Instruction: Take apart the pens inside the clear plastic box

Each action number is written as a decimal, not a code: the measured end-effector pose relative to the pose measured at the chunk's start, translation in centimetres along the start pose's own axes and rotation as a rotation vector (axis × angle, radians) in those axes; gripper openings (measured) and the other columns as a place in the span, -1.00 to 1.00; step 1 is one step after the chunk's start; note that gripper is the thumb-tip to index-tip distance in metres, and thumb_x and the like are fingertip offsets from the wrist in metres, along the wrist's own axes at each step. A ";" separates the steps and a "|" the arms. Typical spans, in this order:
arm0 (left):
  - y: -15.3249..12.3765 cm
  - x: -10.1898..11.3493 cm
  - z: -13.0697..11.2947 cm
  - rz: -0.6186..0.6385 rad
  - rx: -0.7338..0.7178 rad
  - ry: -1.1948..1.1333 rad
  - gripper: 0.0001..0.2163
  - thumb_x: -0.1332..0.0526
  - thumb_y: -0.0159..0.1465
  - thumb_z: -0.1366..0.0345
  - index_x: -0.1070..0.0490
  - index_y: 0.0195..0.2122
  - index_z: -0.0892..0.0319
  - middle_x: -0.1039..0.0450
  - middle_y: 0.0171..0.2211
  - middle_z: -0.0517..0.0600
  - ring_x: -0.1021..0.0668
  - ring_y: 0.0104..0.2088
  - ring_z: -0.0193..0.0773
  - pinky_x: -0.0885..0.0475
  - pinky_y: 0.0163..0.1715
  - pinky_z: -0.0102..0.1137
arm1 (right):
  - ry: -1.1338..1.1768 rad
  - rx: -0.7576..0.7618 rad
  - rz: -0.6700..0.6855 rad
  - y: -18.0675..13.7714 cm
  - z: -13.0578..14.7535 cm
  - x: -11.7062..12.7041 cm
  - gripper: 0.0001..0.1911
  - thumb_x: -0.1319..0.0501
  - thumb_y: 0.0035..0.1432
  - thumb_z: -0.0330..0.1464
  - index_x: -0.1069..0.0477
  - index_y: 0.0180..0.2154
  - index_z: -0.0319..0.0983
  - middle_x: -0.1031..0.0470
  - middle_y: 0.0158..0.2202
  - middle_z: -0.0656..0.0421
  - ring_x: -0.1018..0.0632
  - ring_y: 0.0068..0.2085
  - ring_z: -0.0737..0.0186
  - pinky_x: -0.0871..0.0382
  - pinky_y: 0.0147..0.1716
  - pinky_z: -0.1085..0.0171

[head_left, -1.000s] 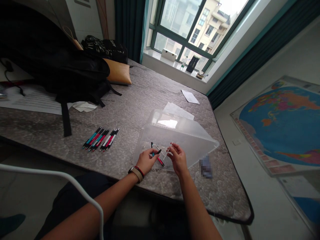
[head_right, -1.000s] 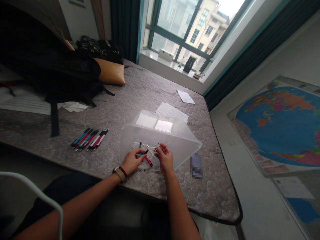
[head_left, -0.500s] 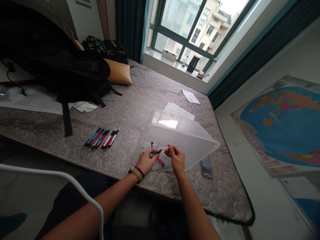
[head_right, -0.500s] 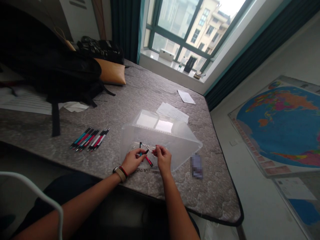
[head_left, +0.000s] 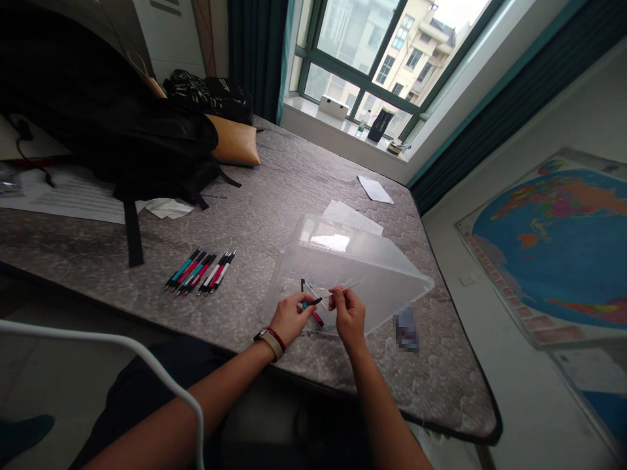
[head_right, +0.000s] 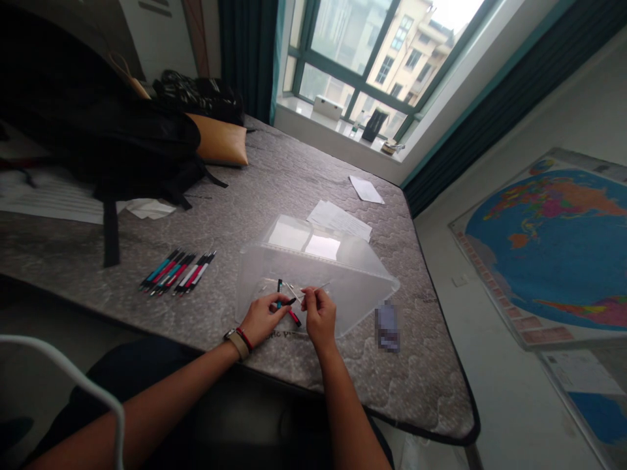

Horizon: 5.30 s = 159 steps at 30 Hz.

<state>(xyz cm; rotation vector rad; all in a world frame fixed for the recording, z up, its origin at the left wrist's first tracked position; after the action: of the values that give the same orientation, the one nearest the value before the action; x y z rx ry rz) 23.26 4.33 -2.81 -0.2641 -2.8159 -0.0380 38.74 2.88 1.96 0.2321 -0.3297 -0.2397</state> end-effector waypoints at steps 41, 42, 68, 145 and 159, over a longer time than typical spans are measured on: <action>0.8 0.3 1.8 -0.120 0.011 -0.081 -0.70 -0.25 0.21 0.13 -0.57 -0.12 0.18 -0.61 -0.22 0.09 -0.60 -0.27 -0.16 -0.47 -0.20 -0.31 | -0.148 -0.105 -0.124 0.8 -4.6 1.9 -0.63 -0.20 0.17 -0.12 -0.52 -0.16 -0.27 -0.46 -0.43 0.20 -0.41 -0.47 0.30 -0.30 -0.43 0.33; 0.9 0.2 2.2 -0.129 0.022 -0.091 -0.68 -0.25 0.20 0.12 -0.57 -0.12 0.19 -0.61 -0.24 0.09 -0.60 -0.29 -0.17 -0.47 -0.23 -0.32 | -0.205 -0.112 -0.133 0.9 -5.2 2.3 -0.65 -0.19 0.17 -0.14 -0.53 -0.19 -0.27 -0.47 -0.43 0.19 -0.42 -0.47 0.29 -0.31 -0.42 0.32; 1.0 0.0 2.2 -0.104 0.061 -0.111 -0.66 -0.28 0.16 0.10 -0.58 -0.15 0.22 -0.59 -0.42 0.03 -0.56 -0.47 -0.24 -0.42 -0.40 -0.39 | -0.713 -0.168 0.131 1.5 -8.2 0.4 -0.84 -0.16 0.15 -0.44 -0.52 -0.28 -0.23 -0.48 -0.22 0.04 -0.48 -0.21 0.15 -0.31 -0.12 0.24; 0.7 -1.6 0.1 0.195 0.075 -0.616 -0.60 -0.36 0.10 0.04 -0.59 -0.15 0.23 -0.56 -0.42 -0.02 -0.53 -0.41 -0.32 -0.43 -0.43 -0.46 | 0.903 -0.702 0.068 -4.9 -3.4 -5.2 -0.65 -0.24 0.17 -0.07 -0.36 -0.47 -0.19 -0.36 -0.59 0.30 -0.41 -0.56 0.42 -0.34 -0.53 0.42; 0.7 -1.7 0.1 0.193 0.077 -0.632 -0.61 -0.36 0.10 0.05 -0.58 -0.17 0.25 -0.54 -0.44 -0.03 -0.48 -0.49 -0.37 -0.40 -0.50 -0.47 | 0.944 -0.641 0.019 -4.8 -3.4 -5.3 -0.73 -0.32 0.11 -0.12 -0.43 -0.29 -0.18 -0.40 -0.52 0.31 -0.40 -0.55 0.42 -0.32 -0.55 0.42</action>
<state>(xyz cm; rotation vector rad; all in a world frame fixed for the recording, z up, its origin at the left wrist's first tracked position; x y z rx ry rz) 24.99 4.76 -3.42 -0.6228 -3.3837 0.2365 34.11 0.41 -4.01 -0.3003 0.6804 -0.1837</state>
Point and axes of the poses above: each hand's wrist, its own y-axis towards the middle knuckle, its own x-axis out of the back of the hand, z = x × y, the point moved 5 cm from there along y, towards the middle knuckle
